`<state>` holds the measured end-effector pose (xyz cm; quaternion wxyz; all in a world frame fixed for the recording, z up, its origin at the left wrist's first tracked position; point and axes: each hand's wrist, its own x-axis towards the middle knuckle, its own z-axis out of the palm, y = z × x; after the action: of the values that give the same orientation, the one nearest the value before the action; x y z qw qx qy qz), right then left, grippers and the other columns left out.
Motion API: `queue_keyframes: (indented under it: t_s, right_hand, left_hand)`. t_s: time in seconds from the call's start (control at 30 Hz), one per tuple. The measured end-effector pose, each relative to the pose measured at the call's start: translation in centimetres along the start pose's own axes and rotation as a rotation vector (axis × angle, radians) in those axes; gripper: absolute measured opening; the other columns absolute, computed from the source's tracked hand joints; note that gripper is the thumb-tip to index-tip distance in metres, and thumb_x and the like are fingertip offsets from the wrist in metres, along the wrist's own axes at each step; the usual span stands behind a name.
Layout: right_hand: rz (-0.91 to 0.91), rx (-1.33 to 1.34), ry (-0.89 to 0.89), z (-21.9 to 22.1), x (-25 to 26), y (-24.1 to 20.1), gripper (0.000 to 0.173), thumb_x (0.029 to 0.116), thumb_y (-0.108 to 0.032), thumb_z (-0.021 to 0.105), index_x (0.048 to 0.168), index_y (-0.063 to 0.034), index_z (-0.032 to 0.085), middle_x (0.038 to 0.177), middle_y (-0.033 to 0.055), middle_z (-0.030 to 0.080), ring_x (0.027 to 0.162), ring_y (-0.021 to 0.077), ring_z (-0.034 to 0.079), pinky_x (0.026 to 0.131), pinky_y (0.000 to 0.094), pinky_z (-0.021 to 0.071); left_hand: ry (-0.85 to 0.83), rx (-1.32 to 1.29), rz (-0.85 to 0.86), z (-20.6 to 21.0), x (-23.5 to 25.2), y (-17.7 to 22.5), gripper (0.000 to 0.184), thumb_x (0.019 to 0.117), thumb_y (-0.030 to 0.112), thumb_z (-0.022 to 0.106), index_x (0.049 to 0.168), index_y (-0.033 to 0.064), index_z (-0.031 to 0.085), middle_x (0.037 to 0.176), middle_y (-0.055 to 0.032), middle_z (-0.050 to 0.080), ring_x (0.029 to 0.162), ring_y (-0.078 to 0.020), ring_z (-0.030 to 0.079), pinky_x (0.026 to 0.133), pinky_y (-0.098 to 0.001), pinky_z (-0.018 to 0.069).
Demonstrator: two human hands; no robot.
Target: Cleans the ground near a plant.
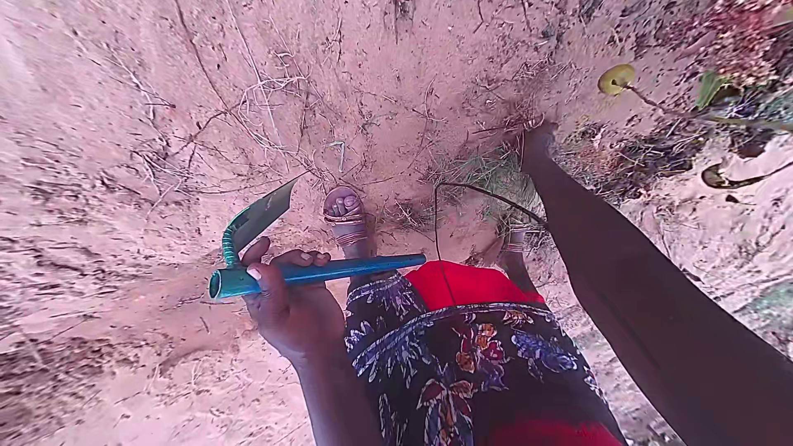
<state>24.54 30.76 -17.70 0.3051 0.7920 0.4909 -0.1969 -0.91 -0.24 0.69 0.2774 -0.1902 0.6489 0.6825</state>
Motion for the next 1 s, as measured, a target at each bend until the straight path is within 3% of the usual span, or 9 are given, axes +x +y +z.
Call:
queue_keyframes:
  t_s: [0.13, 0.27, 0.37, 0.43, 0.5, 0.63, 0.7, 0.83, 1.0]
  right_hand:
    - [-0.102, 0.359, -0.004, 0.5, 1.7, 2.2, 0.048, 0.1041, -0.014, 0.057, 0.143, 0.0108, 0.045, 0.141, 0.0311, 0.053, 0.131, 0.0395, 0.054, 0.107, 0.0508, 0.0464]
    - [0.044, 0.877, -0.091, 0.2, -0.9, 3.1, 0.051, 0.1027, -0.001, 0.052, 0.151, 0.0022, 0.036, 0.147, 0.0203, 0.047, 0.129, 0.0250, 0.052, 0.104, 0.0397, 0.0490]
    - [-0.109, 0.586, -0.101, 0.2, -2.4, 3.5, 0.038, 0.1076, -0.011, 0.048, 0.143, 0.0044, 0.050, 0.144, 0.0206, 0.055, 0.130, 0.0235, 0.055, 0.108, 0.0384, 0.0456]
    - [0.009, 0.775, -0.139, 0.3, -2.0, 2.4, 0.040, 0.1101, -0.019, 0.045, 0.145, -0.0005, 0.046, 0.144, 0.0169, 0.051, 0.129, 0.0216, 0.052, 0.105, 0.0394, 0.0469]
    - [-0.014, 0.690, -0.173, -0.1, -0.9, 2.1, 0.045, 0.1109, -0.025, 0.047, 0.147, 0.0023, 0.046, 0.148, 0.0218, 0.050, 0.133, 0.0283, 0.052, 0.109, 0.0460, 0.0448]
    - [-0.166, 0.087, -0.210, -1.5, 0.0, 2.3, 0.042, 0.1106, -0.026, 0.046, 0.129, 0.0115, 0.053, 0.124, 0.0299, 0.055, 0.107, 0.0377, 0.058, 0.092, 0.0554, 0.0464]
    - [-0.207, 0.077, -0.183, -1.0, -1.7, 2.5, 0.041, 0.1063, -0.020, 0.054, 0.125, 0.0163, 0.056, 0.126, 0.0356, 0.059, 0.118, 0.0443, 0.060, 0.099, 0.0598, 0.0464]
    - [-0.041, 0.580, -0.166, 2.9, -6.9, 6.7, 0.040, 0.1037, -0.012, 0.055, 0.139, 0.0058, 0.048, 0.128, 0.0227, 0.057, 0.111, 0.0268, 0.058, 0.094, 0.0458, 0.0497]
    - [0.216, 1.035, -0.194, 3.6, -10.5, 7.9, 0.010, 0.1076, -0.016, 0.051, 0.112, -0.0083, 0.055, 0.090, 0.0023, 0.052, 0.074, 0.0100, 0.051, 0.066, 0.0290, 0.0475]
  left_hand:
    - [0.009, 0.005, -0.005, -0.2, 0.3, 0.2, 0.034, 0.1106, 0.023, 0.020, 0.118, 0.0128, 0.051, 0.066, 0.0005, 0.066, 0.060, -0.0160, 0.068, 0.061, -0.0334, 0.0617]
    - [0.017, -0.007, 0.009, -0.5, 0.4, 0.5, 0.034, 0.1106, 0.024, 0.020, 0.117, 0.0135, 0.052, 0.066, 0.0008, 0.066, 0.060, -0.0160, 0.069, 0.061, -0.0336, 0.0619]
    - [0.011, -0.010, 0.010, -0.6, 0.3, 0.5, 0.036, 0.1106, 0.023, 0.020, 0.116, 0.0139, 0.054, 0.066, 0.0008, 0.066, 0.059, -0.0160, 0.068, 0.061, -0.0337, 0.0619]
    - [0.005, -0.005, 0.009, -0.6, 0.4, 0.4, 0.036, 0.1106, 0.024, 0.020, 0.116, 0.0138, 0.054, 0.066, 0.0009, 0.066, 0.060, -0.0160, 0.068, 0.061, -0.0336, 0.0621]
    - [0.008, 0.004, 0.001, -0.5, 0.3, 0.4, 0.036, 0.1104, 0.023, 0.020, 0.117, 0.0133, 0.053, 0.065, 0.0010, 0.065, 0.059, -0.0156, 0.068, 0.061, -0.0330, 0.0619]
    - [0.002, 0.001, -0.007, -0.1, 0.2, 0.4, 0.033, 0.1102, 0.023, 0.021, 0.117, 0.0128, 0.053, 0.067, 0.0007, 0.066, 0.060, -0.0155, 0.069, 0.061, -0.0329, 0.0620]
    - [-0.005, -0.007, 0.005, 0.1, 0.4, 0.4, 0.033, 0.1103, 0.023, 0.022, 0.118, 0.0127, 0.052, 0.068, -0.0002, 0.066, 0.061, -0.0161, 0.068, 0.061, -0.0334, 0.0619]
    - [-0.005, -0.002, 0.007, 0.2, 0.3, 0.0, 0.034, 0.1101, 0.024, 0.021, 0.117, 0.0141, 0.053, 0.067, 0.0004, 0.066, 0.061, -0.0163, 0.069, 0.062, -0.0338, 0.0622]
    - [0.002, 0.025, 0.000, -0.2, 0.2, -0.5, 0.034, 0.1102, 0.024, 0.021, 0.119, 0.0133, 0.052, 0.067, 0.0006, 0.066, 0.060, -0.0155, 0.069, 0.062, -0.0329, 0.0621]
